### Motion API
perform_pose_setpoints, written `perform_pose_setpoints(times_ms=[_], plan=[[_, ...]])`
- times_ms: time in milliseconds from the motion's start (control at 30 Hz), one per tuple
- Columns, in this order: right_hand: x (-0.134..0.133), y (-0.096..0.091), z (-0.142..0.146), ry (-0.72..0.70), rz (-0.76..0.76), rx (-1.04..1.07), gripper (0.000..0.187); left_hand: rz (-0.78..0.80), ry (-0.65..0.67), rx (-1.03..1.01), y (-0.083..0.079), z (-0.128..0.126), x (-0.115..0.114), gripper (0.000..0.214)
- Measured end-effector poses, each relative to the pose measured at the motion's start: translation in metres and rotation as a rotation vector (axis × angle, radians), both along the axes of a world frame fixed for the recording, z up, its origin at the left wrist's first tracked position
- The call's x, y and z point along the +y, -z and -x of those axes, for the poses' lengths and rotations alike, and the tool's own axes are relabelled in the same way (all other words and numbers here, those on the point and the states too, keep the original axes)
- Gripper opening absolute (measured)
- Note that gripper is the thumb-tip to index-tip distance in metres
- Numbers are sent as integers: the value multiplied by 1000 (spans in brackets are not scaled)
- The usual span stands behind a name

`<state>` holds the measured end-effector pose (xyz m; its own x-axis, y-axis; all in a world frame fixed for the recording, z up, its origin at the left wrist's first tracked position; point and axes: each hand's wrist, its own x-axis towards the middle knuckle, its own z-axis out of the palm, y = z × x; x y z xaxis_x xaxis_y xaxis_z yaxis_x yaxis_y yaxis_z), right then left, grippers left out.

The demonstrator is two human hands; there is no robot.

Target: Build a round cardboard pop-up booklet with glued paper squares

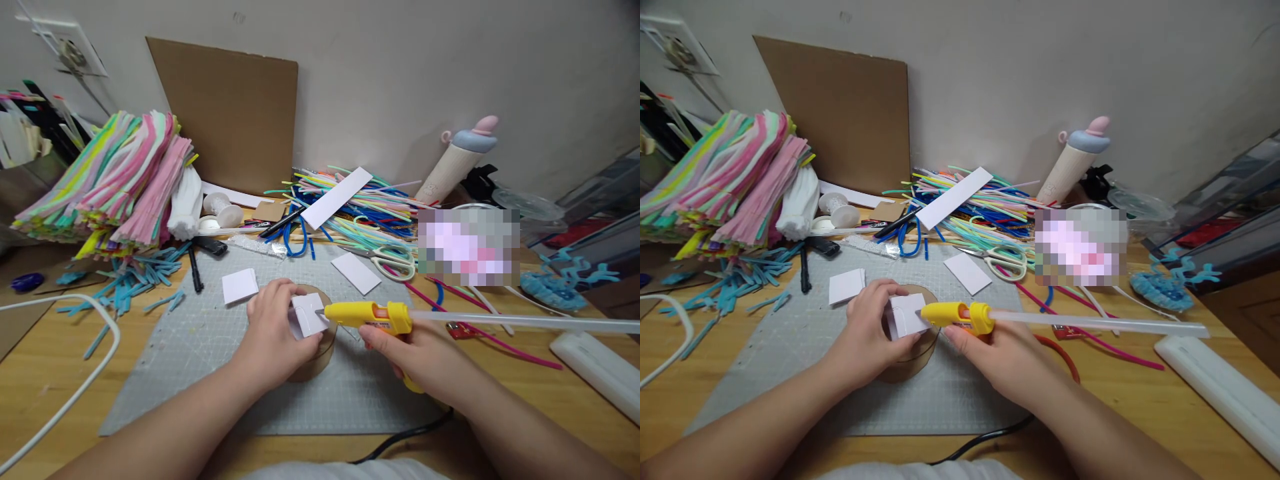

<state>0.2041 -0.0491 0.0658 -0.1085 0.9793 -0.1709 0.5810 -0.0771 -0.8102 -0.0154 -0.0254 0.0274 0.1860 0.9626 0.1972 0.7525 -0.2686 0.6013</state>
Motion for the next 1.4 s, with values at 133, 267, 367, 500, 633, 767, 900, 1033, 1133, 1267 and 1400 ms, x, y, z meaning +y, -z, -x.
perform_pose_setpoints(times_ms=[133,267,367,500,633,767,900,1033,1133,1267,1400], plan=[[2,-5,2,8,181,3,42,19,-5,-113,-11,3,1,46],[3,-6,4,17,207,183,45,75,-3,-220,-17,9,1,48],[5,-6,7,53,202,352,43,120,17,-301,-16,14,0,52],[8,-3,8,64,247,533,41,143,40,-416,-10,19,0,57],[12,7,4,27,308,649,46,164,50,-542,-10,21,-1,59],[13,13,3,-3,329,732,46,199,138,-659,-18,21,-2,54],[11,14,5,-29,365,842,45,279,208,-832,-26,18,-1,53],[8,16,6,-30,410,914,46,318,221,-949,-27,18,-2,53],[6,20,8,-26,443,951,46,333,233,-995,-26,18,-2,53],[6,22,10,-28,464,989,46,308,250,-1053,-24,17,-1,52],[6,21,13,-24,482,1015,47,288,270,-1113,-24,18,2,51]])
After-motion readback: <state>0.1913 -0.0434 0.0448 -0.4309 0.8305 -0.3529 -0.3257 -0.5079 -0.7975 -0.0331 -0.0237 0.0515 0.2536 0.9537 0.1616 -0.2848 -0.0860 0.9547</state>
